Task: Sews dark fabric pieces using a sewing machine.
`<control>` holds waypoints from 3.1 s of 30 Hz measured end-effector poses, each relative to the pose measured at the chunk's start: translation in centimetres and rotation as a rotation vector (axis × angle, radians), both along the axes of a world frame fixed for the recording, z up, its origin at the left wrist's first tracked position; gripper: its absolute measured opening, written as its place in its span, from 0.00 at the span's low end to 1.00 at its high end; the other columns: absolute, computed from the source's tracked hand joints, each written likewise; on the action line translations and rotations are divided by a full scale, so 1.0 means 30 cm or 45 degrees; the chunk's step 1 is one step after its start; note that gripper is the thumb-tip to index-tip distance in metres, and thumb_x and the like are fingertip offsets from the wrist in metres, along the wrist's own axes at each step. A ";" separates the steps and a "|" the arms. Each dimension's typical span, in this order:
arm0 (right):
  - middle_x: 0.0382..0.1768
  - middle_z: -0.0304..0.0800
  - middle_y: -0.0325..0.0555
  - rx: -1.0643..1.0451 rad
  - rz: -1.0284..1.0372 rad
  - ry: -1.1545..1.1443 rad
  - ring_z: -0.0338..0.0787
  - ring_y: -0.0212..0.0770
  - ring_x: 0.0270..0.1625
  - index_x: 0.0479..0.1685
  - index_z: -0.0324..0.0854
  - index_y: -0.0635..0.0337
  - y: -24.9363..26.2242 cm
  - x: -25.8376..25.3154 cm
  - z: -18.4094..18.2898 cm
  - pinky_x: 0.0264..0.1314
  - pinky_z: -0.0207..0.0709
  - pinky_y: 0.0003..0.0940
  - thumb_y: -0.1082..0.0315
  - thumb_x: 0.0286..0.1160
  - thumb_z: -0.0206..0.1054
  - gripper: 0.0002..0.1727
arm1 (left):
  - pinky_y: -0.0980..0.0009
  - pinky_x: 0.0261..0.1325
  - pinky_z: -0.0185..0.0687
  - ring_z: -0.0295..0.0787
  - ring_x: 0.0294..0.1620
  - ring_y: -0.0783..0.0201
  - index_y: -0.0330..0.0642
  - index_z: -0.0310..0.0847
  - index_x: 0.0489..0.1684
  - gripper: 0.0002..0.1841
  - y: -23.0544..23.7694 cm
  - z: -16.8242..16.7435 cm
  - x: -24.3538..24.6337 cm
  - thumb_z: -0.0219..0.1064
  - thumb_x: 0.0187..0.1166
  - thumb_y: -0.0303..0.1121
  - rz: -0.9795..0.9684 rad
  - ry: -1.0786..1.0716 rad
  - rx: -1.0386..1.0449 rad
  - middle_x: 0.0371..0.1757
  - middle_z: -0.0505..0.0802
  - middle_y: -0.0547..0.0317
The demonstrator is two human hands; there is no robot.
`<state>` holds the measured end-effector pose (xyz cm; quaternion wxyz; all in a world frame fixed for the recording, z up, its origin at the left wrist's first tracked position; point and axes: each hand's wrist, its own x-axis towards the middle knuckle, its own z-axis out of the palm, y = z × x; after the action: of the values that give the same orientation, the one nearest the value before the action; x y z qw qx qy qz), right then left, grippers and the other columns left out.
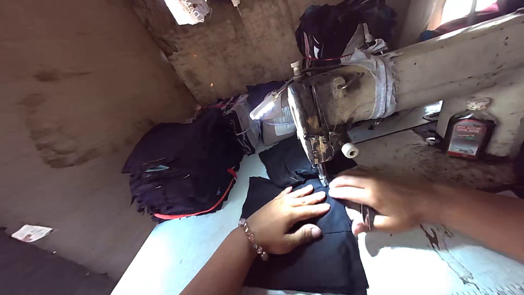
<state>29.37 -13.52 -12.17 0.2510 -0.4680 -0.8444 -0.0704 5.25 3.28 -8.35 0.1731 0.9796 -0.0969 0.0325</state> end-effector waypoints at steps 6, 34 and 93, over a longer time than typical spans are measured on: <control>0.59 0.90 0.54 -0.034 0.051 0.033 0.88 0.51 0.66 0.61 0.85 0.65 -0.005 -0.014 -0.005 0.71 0.77 0.51 0.35 0.82 0.53 0.38 | 0.34 0.82 0.63 0.72 0.86 0.46 0.55 0.85 0.73 0.27 0.038 -0.017 0.020 0.46 0.92 0.54 -0.093 -0.116 0.041 0.77 0.86 0.56; 0.61 0.89 0.56 0.017 0.071 0.004 0.87 0.55 0.67 0.64 0.82 0.68 -0.031 -0.070 0.005 0.67 0.79 0.52 0.34 0.81 0.52 0.41 | 0.14 0.78 0.32 0.27 0.96 0.32 0.66 0.34 0.98 0.32 -0.314 0.113 0.101 0.31 0.93 0.57 1.025 0.752 0.199 0.99 0.37 0.62; 0.56 0.87 0.64 -0.762 -0.642 0.262 0.87 0.62 0.64 0.59 0.80 0.71 0.403 -0.473 0.316 0.63 0.79 0.57 0.66 0.93 0.50 0.18 | 0.68 0.40 0.72 0.75 0.32 0.67 0.38 0.79 0.51 0.08 0.217 0.134 -0.015 0.64 0.87 0.34 1.353 -0.743 -0.675 0.33 0.82 0.58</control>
<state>15.17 -1.42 -2.70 0.1617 -0.7174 -0.6570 0.1663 4.81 9.80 -4.32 0.3353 0.7693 0.3680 0.4005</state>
